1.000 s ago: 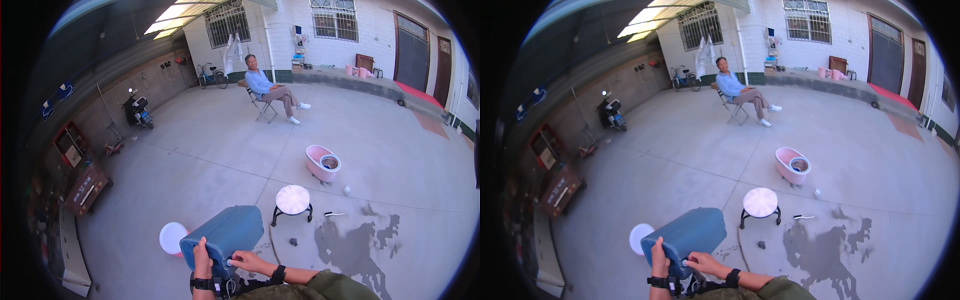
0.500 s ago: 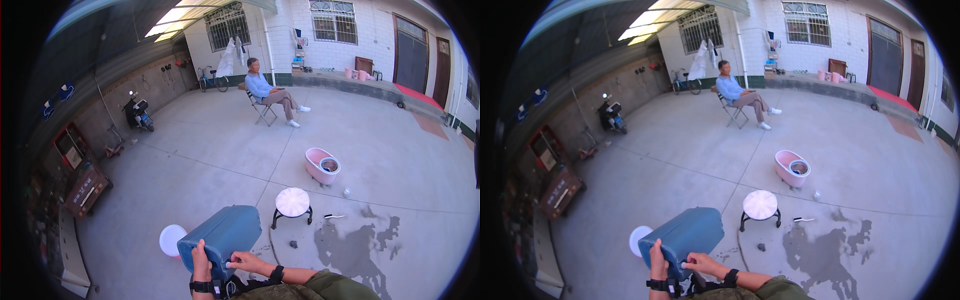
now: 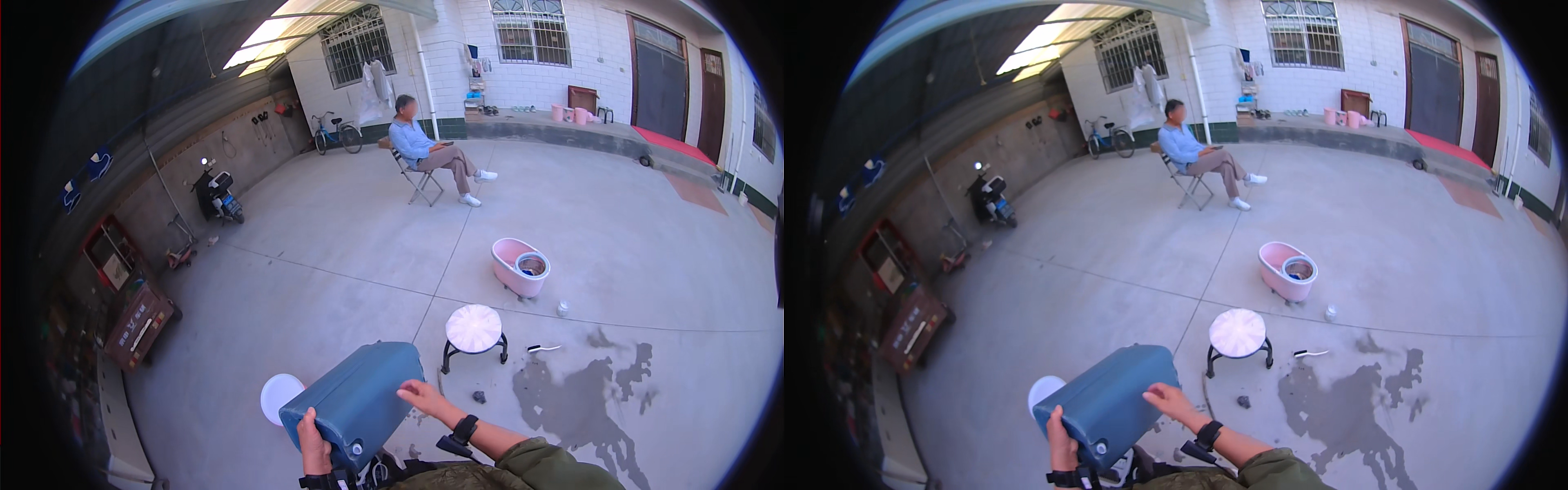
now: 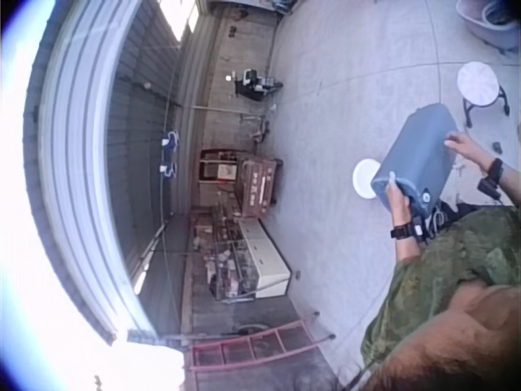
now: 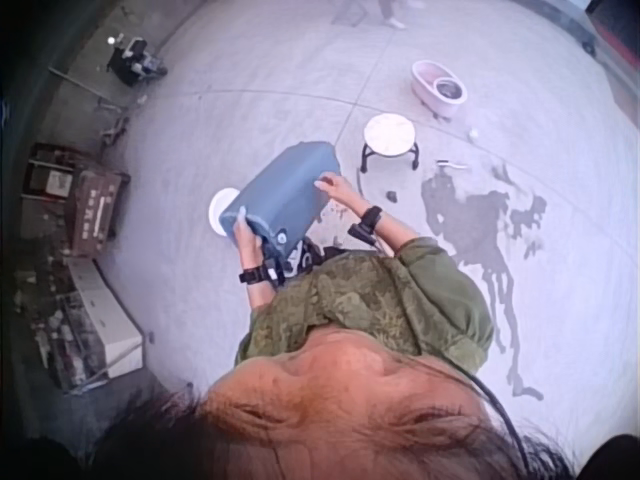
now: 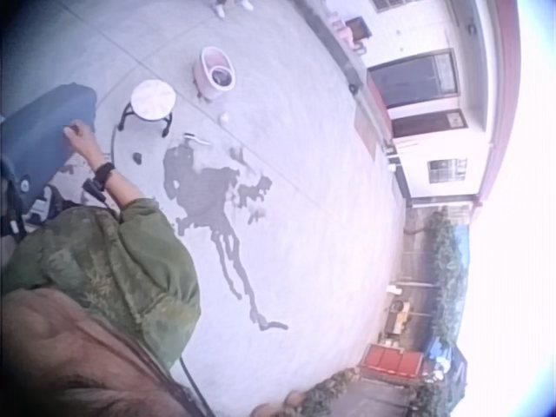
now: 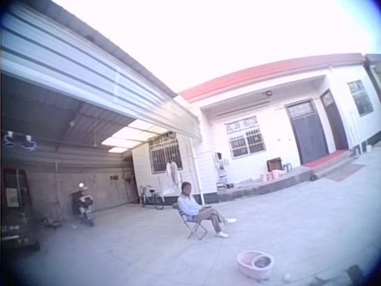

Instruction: The person handles parts of a foot massager by hand, removing a pink lid and a grey frame before placing a white bucket and a blue container onto the base of the unit.

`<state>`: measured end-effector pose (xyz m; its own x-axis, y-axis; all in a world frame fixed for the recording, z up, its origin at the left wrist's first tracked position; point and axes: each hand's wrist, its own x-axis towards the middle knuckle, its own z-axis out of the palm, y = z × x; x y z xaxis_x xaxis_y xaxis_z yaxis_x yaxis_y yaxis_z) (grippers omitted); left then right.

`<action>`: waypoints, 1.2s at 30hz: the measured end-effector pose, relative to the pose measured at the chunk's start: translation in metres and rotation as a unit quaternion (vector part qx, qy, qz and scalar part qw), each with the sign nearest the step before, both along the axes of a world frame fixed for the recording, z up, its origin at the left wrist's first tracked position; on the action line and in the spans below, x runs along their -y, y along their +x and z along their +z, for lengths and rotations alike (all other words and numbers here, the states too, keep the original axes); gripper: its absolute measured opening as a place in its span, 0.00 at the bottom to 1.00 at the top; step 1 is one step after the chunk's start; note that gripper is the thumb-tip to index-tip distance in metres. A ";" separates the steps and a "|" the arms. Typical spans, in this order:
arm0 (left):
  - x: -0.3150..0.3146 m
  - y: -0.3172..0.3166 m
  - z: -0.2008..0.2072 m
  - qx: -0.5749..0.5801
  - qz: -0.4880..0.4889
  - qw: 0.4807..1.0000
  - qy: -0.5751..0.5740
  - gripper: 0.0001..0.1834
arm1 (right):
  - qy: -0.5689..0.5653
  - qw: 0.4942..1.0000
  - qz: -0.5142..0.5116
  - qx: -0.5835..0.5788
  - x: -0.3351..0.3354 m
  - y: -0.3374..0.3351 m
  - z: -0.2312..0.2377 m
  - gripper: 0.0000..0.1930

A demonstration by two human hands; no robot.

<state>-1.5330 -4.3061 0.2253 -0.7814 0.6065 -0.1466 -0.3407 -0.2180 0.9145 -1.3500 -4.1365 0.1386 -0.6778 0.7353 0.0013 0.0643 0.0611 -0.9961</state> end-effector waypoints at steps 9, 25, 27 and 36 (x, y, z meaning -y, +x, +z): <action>0.019 0.015 0.047 -0.047 -0.099 0.994 0.016 0.22 | 0.024 0.952 -0.300 0.052 -0.113 0.014 -0.106 0.32; 0.029 0.017 0.110 -0.210 -0.239 0.940 -0.120 0.23 | -0.291 0.941 -0.134 -0.105 -0.058 0.010 -0.078 0.27; 0.026 0.019 0.114 -0.217 -0.253 0.936 -0.119 0.22 | -0.310 0.933 -0.132 -0.123 -0.051 0.011 -0.080 0.26; 0.014 0.029 0.122 -0.243 -0.284 0.913 -0.162 0.20 | -0.386 0.891 -0.161 -0.178 -0.021 0.034 -0.048 0.20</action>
<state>-1.5038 -4.3203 0.3473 -0.3757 0.9202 -0.1099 0.1481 0.1766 0.9731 -1.3158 -4.1153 0.0901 -0.4885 0.7668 -0.4165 -0.3728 -0.6149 -0.6949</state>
